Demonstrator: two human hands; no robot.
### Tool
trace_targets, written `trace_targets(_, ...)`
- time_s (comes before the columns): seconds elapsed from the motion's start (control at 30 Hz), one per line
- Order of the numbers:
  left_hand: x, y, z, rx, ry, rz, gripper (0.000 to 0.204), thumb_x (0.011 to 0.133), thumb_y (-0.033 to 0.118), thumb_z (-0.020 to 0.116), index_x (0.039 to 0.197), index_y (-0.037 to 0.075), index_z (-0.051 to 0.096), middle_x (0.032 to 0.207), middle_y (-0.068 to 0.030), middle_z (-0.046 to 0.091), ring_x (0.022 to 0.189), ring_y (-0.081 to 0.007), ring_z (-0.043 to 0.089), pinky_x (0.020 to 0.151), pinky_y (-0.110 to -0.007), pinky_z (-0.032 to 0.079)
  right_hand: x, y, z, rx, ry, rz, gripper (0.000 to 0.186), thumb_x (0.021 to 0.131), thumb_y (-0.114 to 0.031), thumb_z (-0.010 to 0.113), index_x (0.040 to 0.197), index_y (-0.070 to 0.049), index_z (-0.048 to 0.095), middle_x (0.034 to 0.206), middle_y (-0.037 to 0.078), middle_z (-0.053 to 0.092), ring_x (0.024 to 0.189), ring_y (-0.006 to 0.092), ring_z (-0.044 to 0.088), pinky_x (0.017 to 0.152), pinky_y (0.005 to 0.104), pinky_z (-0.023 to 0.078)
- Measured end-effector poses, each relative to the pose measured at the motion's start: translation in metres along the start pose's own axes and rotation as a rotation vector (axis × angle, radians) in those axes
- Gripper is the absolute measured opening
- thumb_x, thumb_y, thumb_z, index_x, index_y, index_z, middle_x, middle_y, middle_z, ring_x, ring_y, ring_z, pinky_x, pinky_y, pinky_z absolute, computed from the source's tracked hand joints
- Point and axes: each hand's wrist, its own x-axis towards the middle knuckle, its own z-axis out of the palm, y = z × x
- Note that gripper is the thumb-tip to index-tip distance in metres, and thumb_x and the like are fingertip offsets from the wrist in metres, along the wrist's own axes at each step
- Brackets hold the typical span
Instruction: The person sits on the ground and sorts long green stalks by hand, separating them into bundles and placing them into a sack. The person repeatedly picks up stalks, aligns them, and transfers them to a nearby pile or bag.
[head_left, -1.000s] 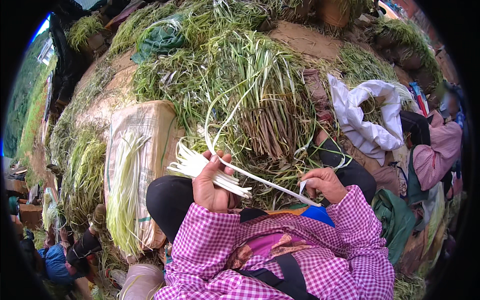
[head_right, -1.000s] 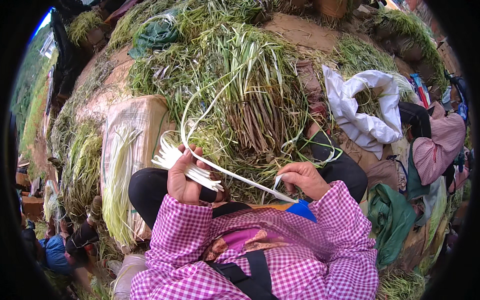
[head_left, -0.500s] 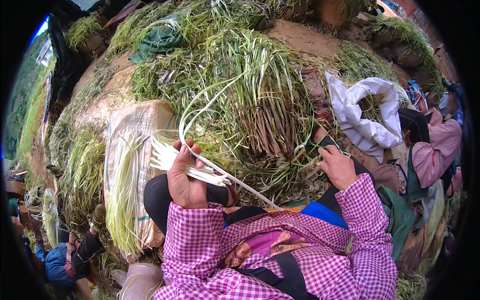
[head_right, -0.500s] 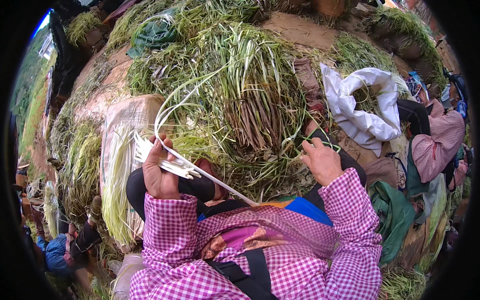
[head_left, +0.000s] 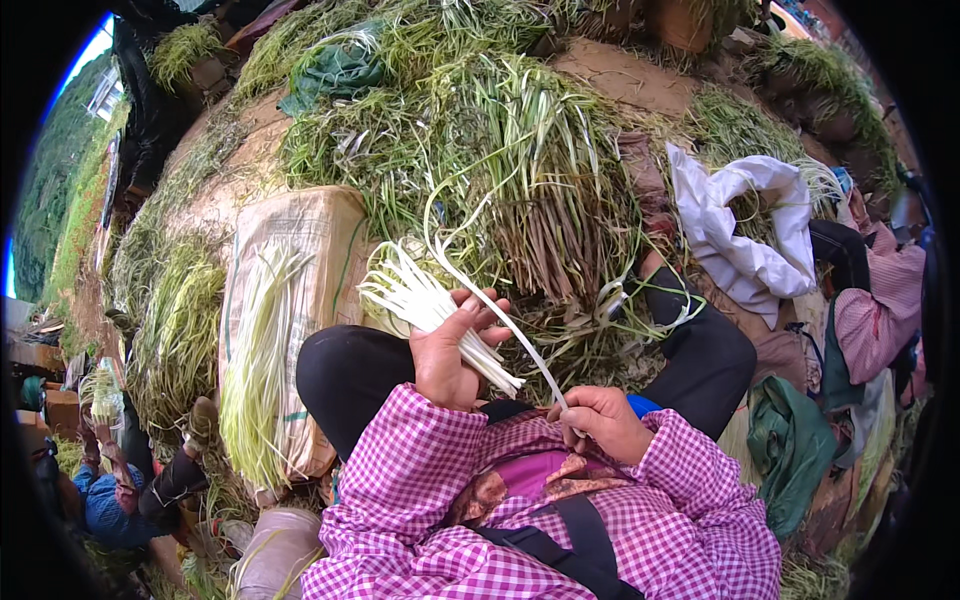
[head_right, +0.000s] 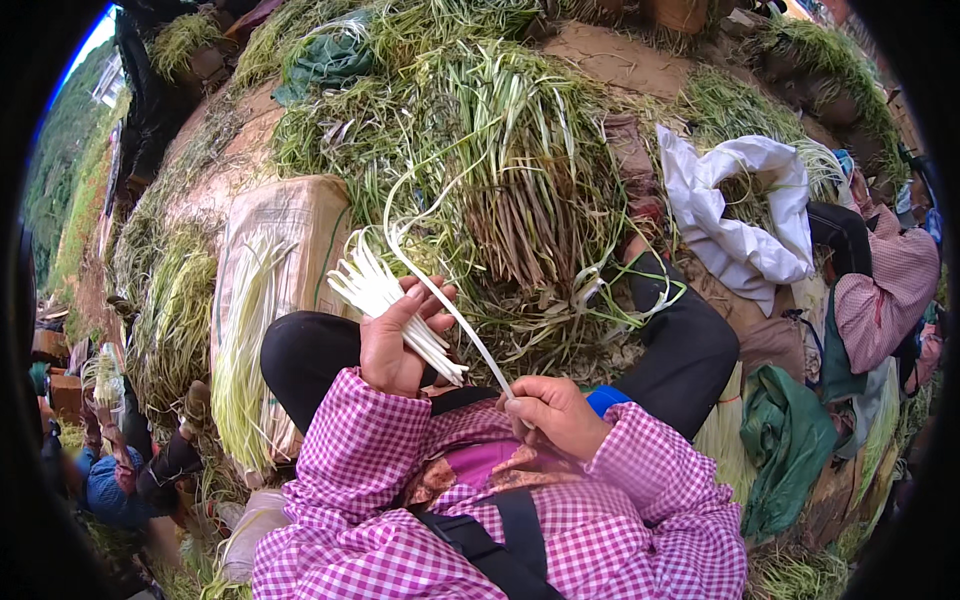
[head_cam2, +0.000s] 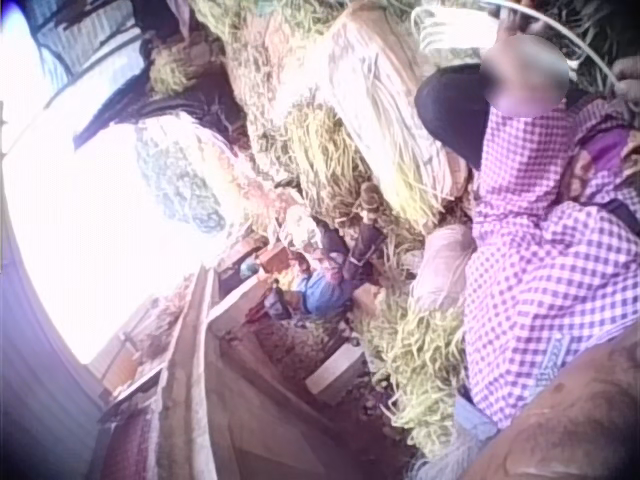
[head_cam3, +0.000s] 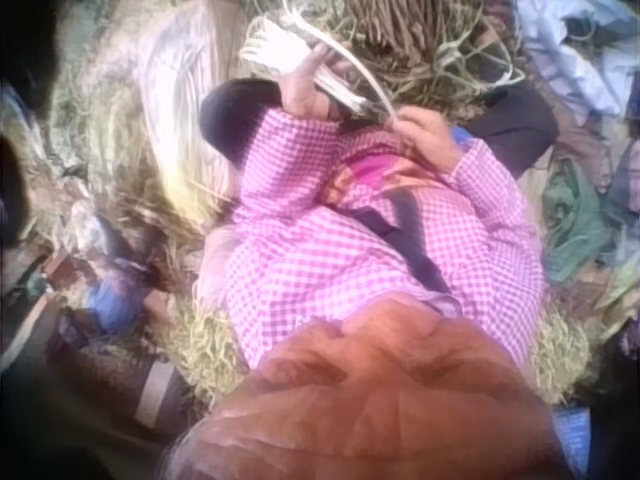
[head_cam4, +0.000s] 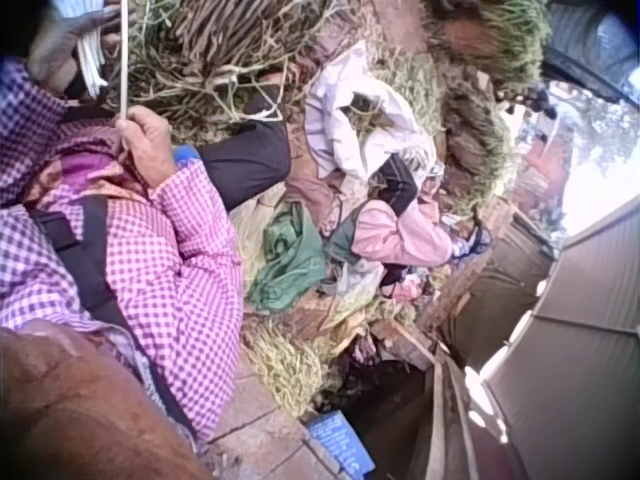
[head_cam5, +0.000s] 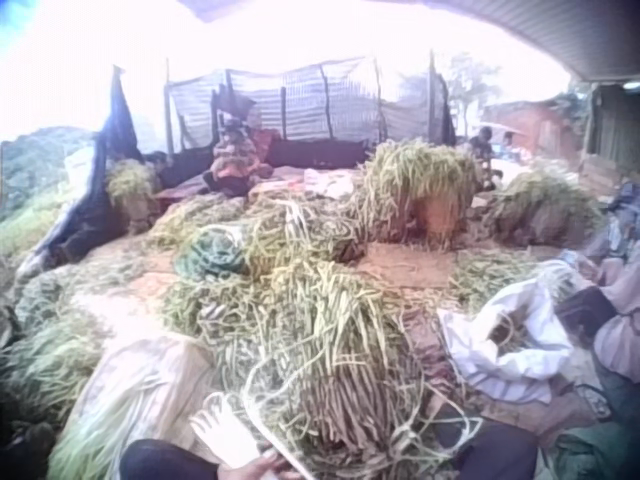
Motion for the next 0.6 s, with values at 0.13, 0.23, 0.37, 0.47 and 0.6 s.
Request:
trace_targets(0.13, -0.031, -0.031, 0.000, 0.040, -0.046, -0.154, 0.024, 0.087, 0.001, 0.054, 0.110, -0.002, 0.047, 0.107, -0.0208, 0.060, 0.099, -0.0328, 0.062, 0.079, -0.043, 0.056, 0.005, -0.003, 0.014, -0.071, 0.064, -0.046, 0.018, 0.093, -0.018, 0.051, 0.093, -0.002, 0.059, 0.065, 0.000, 0.056, 0.054, 0.0046, 0.053, 0.046, 0.0181, 0.043)
trace_targets(0.23, -0.047, -0.040, -0.005, -0.037, -0.098, -0.280, 0.027, 0.086, 0.004, 0.059, 0.110, -0.002, 0.048, 0.106, -0.0210, 0.061, 0.099, -0.0328, 0.062, 0.085, -0.046, 0.053, 0.008, -0.001, 0.024, -0.179, 0.073, -0.008, 0.018, 0.093, -0.019, 0.051, 0.093, -0.003, 0.059, 0.064, -0.001, 0.055, 0.051, 0.0048, 0.051, 0.045, 0.0185, 0.042)
trace_targets(0.37, -0.057, -0.039, -0.011, 0.004, -0.150, -0.299, 0.026, 0.087, 0.009, 0.059, 0.109, -0.002, 0.049, 0.103, -0.0204, 0.061, 0.098, -0.0329, 0.062, 0.085, -0.046, 0.053, 0.002, -0.002, 0.031, -0.171, 0.019, 0.022, 0.017, 0.093, -0.016, 0.050, 0.092, -0.002, 0.058, 0.064, 0.000, 0.055, 0.049, 0.0054, 0.051, 0.044, 0.0183, 0.042)
trace_targets(0.47, -0.062, -0.033, -0.016, -0.021, -0.170, -0.312, 0.024, 0.089, 0.011, 0.057, 0.108, -0.002, 0.049, 0.103, -0.0200, 0.061, 0.096, -0.0331, 0.063, 0.084, -0.046, 0.053, -0.007, -0.005, 0.033, -0.124, 0.043, -0.031, 0.017, 0.093, -0.016, 0.050, 0.092, -0.002, 0.059, 0.064, 0.000, 0.055, 0.050, 0.0055, 0.051, 0.044, 0.0182, 0.042)
trace_targets(0.6, -0.072, -0.034, -0.024, -0.030, -0.199, -0.294, 0.024, 0.090, 0.013, 0.056, 0.109, -0.001, 0.050, 0.105, -0.0196, 0.061, 0.098, -0.0307, 0.061, 0.084, -0.044, 0.052, -0.011, -0.001, 0.039, -0.179, 0.234, -0.215, 0.016, 0.091, -0.013, 0.052, 0.093, 0.000, 0.060, 0.072, 0.001, 0.059, 0.062, 0.0049, 0.052, 0.055, 0.0194, 0.043)
